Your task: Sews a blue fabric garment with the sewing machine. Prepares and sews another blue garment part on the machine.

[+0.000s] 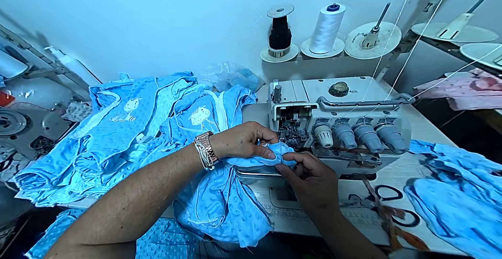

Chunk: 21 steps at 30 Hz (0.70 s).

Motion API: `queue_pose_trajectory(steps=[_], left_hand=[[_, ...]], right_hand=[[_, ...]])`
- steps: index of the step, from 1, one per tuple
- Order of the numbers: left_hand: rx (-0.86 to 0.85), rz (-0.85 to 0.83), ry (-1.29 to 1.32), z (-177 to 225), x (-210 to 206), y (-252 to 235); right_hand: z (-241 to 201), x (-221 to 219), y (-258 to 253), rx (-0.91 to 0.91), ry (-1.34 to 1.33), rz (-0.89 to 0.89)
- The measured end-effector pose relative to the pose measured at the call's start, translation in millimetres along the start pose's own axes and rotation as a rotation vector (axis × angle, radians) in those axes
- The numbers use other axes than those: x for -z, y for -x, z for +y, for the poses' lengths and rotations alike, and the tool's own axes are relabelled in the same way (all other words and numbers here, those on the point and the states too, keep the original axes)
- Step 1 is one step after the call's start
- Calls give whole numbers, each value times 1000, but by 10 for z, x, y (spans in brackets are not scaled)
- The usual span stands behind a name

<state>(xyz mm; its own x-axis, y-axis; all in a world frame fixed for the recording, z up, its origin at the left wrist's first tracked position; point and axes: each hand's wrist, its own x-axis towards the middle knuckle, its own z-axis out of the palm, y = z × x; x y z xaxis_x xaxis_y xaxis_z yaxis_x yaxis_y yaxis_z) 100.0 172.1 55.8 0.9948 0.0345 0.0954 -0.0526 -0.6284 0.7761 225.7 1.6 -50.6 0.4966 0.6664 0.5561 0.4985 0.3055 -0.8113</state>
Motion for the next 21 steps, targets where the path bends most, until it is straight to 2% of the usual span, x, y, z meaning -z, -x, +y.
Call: queue_pose_trajectory(steps=[7,11,13,17,21], left_hand=[[53,-79,-128,37,147,17],[-46,-70,-249,81,68,-2],[-137,-74,-303,94,4,-1],[-228,-92,-459,161,-144,63],[-278,-89,-649,209,-255,116]], right_hand=[[-4,24,-5,-5,-68,-32],[-22,23,-1,1,-83,-46],[7,43,30,71,-97,-66],[141,116,187,326,27,-122],[196,102,243,435,112,-83]])
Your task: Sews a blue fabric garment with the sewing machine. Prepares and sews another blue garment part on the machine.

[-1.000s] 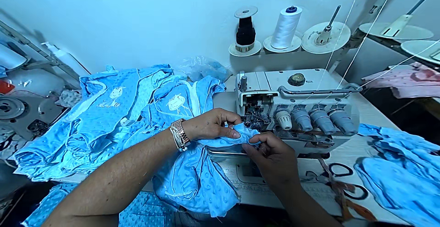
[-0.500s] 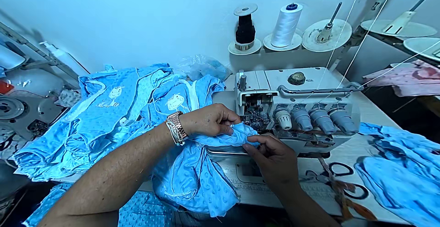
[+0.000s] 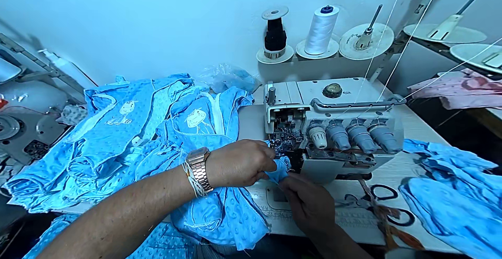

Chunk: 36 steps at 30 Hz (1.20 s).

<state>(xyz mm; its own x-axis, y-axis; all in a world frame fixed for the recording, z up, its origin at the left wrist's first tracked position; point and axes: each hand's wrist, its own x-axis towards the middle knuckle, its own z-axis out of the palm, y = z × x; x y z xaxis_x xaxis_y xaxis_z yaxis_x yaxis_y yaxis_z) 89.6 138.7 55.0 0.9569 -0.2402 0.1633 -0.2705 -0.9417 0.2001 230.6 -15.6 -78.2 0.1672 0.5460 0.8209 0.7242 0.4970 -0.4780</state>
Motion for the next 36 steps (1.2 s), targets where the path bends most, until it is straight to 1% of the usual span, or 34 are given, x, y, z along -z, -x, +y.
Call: queue_pose_trajectory(steps=[4,11,13,17,21,24,27,31,33,36], left_hand=[[35,-6,-45,37,-16,4],[224,57,-303,322,-164,-70],[251,76,-324,374,-204,-85],[250,90,-183,273,-76,-41],[292,98,-151,-112,13,45],[357,171,134,-286,-25,104],[365,242,281,-288,-42,107],[296,328,377,-219,-52,90],[265,337,414,-195,-60,85],[178,308,453,-201,-98,73]], right_hand=[[24,2,-7,-2,9,21],[103,17,-157,-33,4,-8],[127,32,-206,-61,-29,-33],[126,14,-250,-211,-137,2],[46,-65,-226,-296,-205,69],[-36,-109,-196,-342,-194,129],[-69,-127,-192,-358,-169,166],[-90,-111,-225,-366,-132,147],[-102,-109,-256,-376,-104,132],[-118,-102,-313,-395,-52,91]])
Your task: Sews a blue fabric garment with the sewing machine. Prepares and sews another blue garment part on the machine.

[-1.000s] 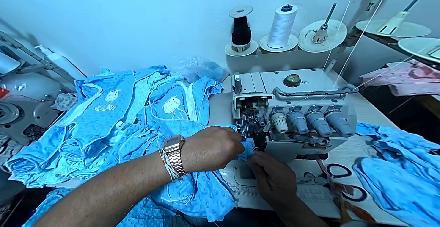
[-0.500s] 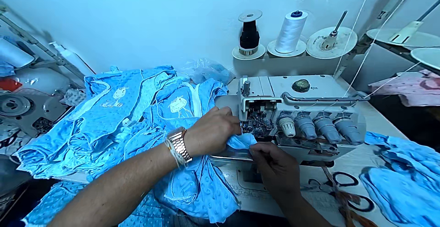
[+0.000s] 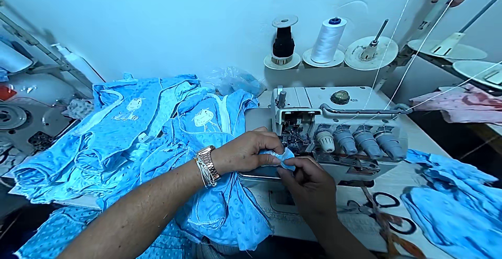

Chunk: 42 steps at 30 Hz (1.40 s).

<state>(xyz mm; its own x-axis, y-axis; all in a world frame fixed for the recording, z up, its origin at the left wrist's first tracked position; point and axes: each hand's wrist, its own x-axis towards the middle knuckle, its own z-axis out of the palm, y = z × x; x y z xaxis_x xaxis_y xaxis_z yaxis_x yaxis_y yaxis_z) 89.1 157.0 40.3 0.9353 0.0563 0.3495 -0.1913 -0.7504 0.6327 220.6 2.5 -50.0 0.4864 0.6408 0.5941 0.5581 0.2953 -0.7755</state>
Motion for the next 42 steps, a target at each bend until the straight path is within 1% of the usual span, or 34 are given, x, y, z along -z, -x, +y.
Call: queue_pose_trajectory(steps=[4,9,13,16,20,23,26,31,33,35,37,39,42], left_hand=[[1,-17,26,-7,-5,13],[-22,-13,45,-15,-16,44],[-47,-32,19,-12,-3,39],[-86,-41,13,4,-5,23],[-102,-67,33,9,-19,14],[-56,-31,1,18,-6,19],[-7,-1,-78,55,-3,21],[-7,17,-29,25,-125,17],[-51,41,-111,93,-220,75],[-130,40,-270,108,-320,170],[-184,54,-333,82,-399,245],[-196,62,-362,79,-423,279],[-194,81,-441,108,-452,263]], right_hand=[[5,-11,-45,80,106,29],[13,-18,-2,71,-16,22],[45,-12,14,105,-70,-7],[56,1,16,122,-77,-36],[64,19,-19,191,2,-88],[68,27,-57,245,29,-41],[39,33,-85,233,45,23],[75,50,-40,264,36,64],[148,121,25,346,53,26],[210,200,71,452,133,-28],[231,245,60,525,190,-70],[233,252,18,549,201,-99],[241,274,-74,510,128,-163]])
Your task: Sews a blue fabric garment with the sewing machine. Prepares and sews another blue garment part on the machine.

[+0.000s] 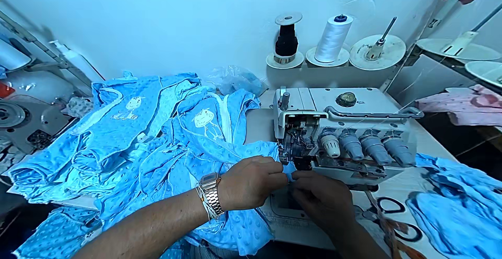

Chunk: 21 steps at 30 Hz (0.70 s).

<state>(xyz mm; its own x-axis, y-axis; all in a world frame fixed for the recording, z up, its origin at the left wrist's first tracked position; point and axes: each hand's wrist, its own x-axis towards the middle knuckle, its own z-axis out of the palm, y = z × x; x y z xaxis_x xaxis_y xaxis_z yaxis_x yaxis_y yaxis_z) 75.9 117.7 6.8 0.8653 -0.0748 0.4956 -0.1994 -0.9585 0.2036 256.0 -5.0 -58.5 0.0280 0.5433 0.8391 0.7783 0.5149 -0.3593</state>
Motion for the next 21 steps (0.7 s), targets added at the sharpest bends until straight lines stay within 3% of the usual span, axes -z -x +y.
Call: queue_pose_trajectory(steps=[6,11,17,21], left_hand=[[40,22,-75,-12,30,-11],[152,-18,-285,-42,201,-147],[84,28,127,-242,240,-185],[57,-3,282,-291,248,-221]], right_hand=[[-2,-62,-14,-152,-54,57],[-159,-105,-90,-271,139,40],[-233,-144,-116,-294,275,48],[-193,-153,-165,-258,195,80]])
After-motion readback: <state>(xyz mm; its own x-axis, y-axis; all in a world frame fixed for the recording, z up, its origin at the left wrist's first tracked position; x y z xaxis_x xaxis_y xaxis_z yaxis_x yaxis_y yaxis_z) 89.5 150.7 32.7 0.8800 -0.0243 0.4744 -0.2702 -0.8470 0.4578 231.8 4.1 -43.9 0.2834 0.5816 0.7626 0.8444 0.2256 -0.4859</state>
